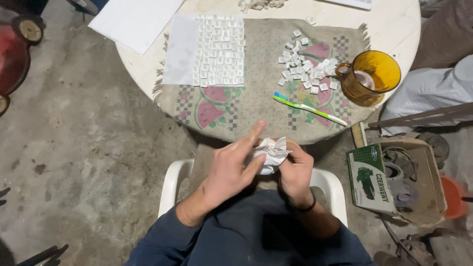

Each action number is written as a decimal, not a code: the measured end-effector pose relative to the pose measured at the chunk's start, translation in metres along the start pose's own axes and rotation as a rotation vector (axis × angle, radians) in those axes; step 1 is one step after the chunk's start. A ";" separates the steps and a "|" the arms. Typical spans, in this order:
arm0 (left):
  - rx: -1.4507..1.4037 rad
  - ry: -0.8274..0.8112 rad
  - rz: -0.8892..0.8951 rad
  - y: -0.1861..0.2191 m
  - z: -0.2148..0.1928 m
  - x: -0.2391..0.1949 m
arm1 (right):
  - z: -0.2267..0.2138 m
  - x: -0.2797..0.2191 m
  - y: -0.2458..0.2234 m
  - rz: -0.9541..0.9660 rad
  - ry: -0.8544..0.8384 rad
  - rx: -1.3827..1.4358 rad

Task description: Cleaning individual keyboard keycaps using a toothbrush and a cloth.

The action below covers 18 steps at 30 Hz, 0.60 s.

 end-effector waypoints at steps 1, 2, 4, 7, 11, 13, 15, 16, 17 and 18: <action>-0.106 -0.076 -0.104 -0.001 -0.001 0.003 | -0.004 0.004 -0.003 -0.041 0.008 0.012; -0.101 -0.083 -0.099 -0.015 0.006 0.001 | -0.003 0.008 -0.009 -0.044 0.017 0.013; -0.394 -0.184 -0.058 -0.041 0.022 -0.005 | 0.000 0.017 -0.026 -0.159 -0.008 -0.194; -0.411 -0.074 -0.079 -0.040 0.036 -0.012 | 0.008 0.021 -0.054 -0.339 -0.060 -0.394; -0.831 -0.151 -0.135 -0.067 0.058 -0.013 | 0.015 0.020 -0.074 -0.534 -0.109 -0.531; -0.841 -0.151 -0.250 -0.083 0.068 -0.017 | 0.019 0.017 -0.082 -0.714 -0.172 -0.627; -0.904 -0.175 -0.247 -0.090 0.068 -0.017 | 0.020 0.019 -0.085 -0.746 -0.187 -0.624; -0.973 -0.196 -0.244 -0.093 0.069 -0.017 | 0.021 0.020 -0.087 -0.778 -0.208 -0.621; -0.971 -0.199 -0.243 -0.090 0.067 -0.016 | 0.021 0.020 -0.087 -0.778 -0.205 -0.622; -1.031 -0.214 -0.241 -0.087 0.065 -0.015 | 0.021 0.021 -0.086 -0.756 -0.210 -0.574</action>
Point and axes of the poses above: each hand's wrist, its own x-axis towards the middle knuckle, its own z-axis out of the palm, y = z × x, the point moved 5 cm from there along x, towards the middle knuckle, and after that the axes turned 15 degrees about -z, right-handed, at the moved point
